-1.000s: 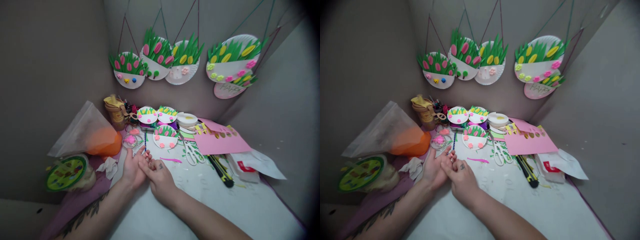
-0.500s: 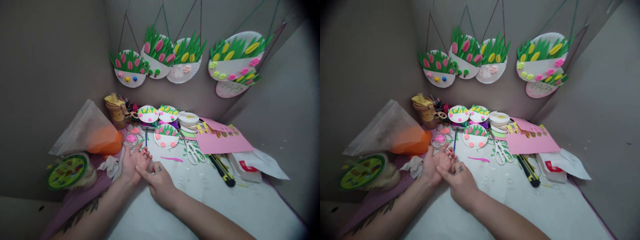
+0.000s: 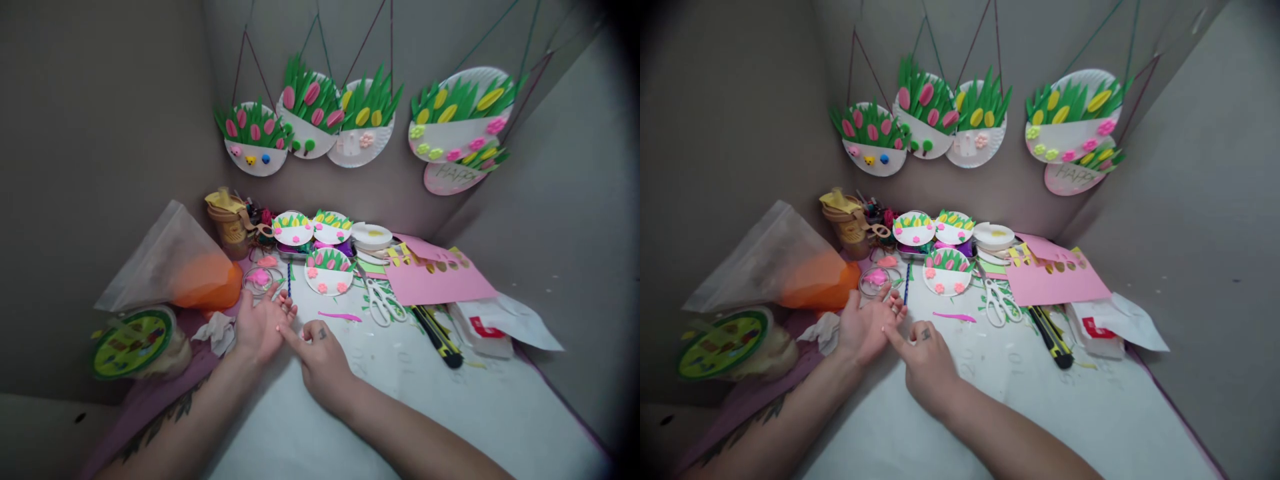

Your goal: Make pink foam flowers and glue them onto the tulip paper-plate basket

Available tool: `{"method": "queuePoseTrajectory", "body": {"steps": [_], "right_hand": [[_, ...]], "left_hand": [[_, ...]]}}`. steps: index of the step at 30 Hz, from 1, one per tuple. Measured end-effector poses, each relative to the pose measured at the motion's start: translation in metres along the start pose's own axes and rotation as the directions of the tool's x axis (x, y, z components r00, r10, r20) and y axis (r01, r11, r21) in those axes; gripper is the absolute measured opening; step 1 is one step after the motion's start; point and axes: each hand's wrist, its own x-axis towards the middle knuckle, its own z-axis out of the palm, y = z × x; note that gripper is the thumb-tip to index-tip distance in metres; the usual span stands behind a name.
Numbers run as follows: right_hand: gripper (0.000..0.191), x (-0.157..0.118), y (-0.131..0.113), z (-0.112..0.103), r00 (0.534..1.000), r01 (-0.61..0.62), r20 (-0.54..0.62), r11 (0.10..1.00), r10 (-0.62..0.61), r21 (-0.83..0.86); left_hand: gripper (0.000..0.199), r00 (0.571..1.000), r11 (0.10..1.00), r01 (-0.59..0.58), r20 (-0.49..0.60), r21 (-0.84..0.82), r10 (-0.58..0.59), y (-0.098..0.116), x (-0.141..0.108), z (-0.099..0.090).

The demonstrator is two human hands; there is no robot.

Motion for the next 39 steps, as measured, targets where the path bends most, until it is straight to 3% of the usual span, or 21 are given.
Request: {"method": "queuePoseTrajectory", "body": {"steps": [5, 9, 13, 16, 18, 23, 27, 32, 36, 39], "right_hand": [[0.072, -0.0004, -0.0034, 0.0024, 1.000, -0.019, -0.022, 1.000, 0.020, 0.015], [0.080, -0.0015, -0.0040, 0.0037, 0.999, -0.035, 0.003, 0.999, 0.035, -0.010], [0.074, -0.0015, -0.0041, 0.0040, 1.000, -0.016, -0.003, 0.999, 0.017, 0.029], [0.076, -0.0017, -0.0041, 0.0034, 0.998, -0.057, 0.009, 0.998, 0.057, 0.008], [0.079, -0.0020, -0.0051, 0.0032, 0.998, -0.043, 0.037, 0.999, 0.043, 0.005], [0.074, -0.0008, -0.0069, 0.0039, 1.000, -0.024, 0.000, 1.000, 0.024, 0.013], [0.082, -0.0020, -0.0089, 0.0033, 0.999, -0.013, 0.034, 0.999, 0.015, -0.050], [0.076, -0.0014, -0.0098, 0.0019, 1.000, -0.009, 0.018, 0.997, 0.010, -0.073], [0.080, -0.0029, -0.0095, 0.0015, 1.000, 0.013, 0.007, 0.997, -0.012, -0.075], [0.076, -0.0031, -0.0095, 0.0024, 0.999, 0.040, -0.019, 0.998, -0.041, -0.051]], "left_hand": [[0.053, 0.998, 0.999, 0.054, 0.020, -0.005, -0.054, -0.0012, -0.0015, 0.0004], [0.056, 1.000, 1.000, -0.010, 0.019, -0.023, 0.010, 0.0002, -0.0002, -0.0008], [0.056, 0.998, 0.998, 0.057, 0.040, -0.022, -0.056, 0.0003, 0.0003, -0.0018], [0.055, 0.999, 0.999, 0.026, 0.032, -0.024, -0.025, 0.0016, 0.0004, -0.0011], [0.057, 1.000, 0.999, -0.008, 0.018, -0.037, 0.008, 0.0022, 0.0005, -0.0007], [0.057, 0.997, 0.997, 0.066, 0.031, -0.034, -0.065, 0.0008, -0.0005, -0.0013], [0.058, 1.000, 0.999, 0.009, 0.016, -0.051, -0.008, 0.0023, -0.0001, -0.0011], [0.058, 0.997, 0.997, 0.061, 0.042, -0.046, -0.060, 0.0018, -0.0001, -0.0011], [0.058, 1.000, 0.998, 0.015, 0.026, -0.065, -0.013, 0.0017, -0.0002, -0.0019], [0.058, 0.997, 0.996, 0.069, 0.037, -0.061, -0.067, 0.0005, -0.0004, -0.0023]]}}
